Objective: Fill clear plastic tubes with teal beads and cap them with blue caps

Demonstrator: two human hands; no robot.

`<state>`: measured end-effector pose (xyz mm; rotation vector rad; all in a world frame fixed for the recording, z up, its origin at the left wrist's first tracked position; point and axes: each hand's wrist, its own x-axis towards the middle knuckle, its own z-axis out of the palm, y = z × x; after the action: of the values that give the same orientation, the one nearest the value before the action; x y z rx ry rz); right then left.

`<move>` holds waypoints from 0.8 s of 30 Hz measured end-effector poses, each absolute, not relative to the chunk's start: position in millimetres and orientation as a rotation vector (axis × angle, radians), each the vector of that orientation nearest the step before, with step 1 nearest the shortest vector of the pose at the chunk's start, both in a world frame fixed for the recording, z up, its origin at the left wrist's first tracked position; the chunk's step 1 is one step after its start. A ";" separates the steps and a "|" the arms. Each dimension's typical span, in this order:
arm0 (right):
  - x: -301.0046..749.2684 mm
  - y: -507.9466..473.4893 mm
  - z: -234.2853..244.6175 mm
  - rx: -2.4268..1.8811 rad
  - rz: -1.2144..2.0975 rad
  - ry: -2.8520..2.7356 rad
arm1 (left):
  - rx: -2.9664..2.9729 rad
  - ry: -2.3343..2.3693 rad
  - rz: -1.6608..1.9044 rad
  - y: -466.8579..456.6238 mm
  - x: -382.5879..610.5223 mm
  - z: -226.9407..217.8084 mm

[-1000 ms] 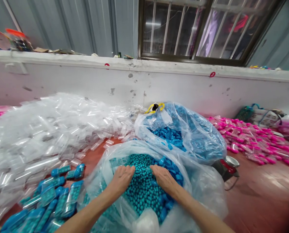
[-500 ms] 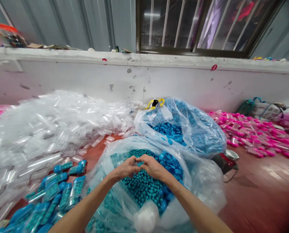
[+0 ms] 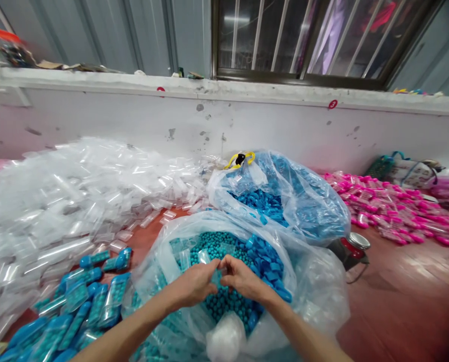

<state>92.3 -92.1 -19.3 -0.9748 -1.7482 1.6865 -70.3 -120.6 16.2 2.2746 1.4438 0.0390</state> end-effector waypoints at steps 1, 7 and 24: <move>89.0 -92.0 -19.0 -1.003 1.686 -1.691 | 2.358 1.545 0.030 -123.6 -68.1 14.1; 78.0 -107.3 -22.5 -1.021 1.750 -1.565 | 2.478 1.604 -0.152 -128.0 -66.7 9.0; 108.1 -93.0 -17.2 -1.137 1.374 -1.503 | 2.202 2.055 -0.099 -116.5 -107.3 21.5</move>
<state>108.1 -93.0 -17.2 -1.1368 -1.5027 1.3742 -107.3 -116.5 21.5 2.2024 2.0554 -0.0990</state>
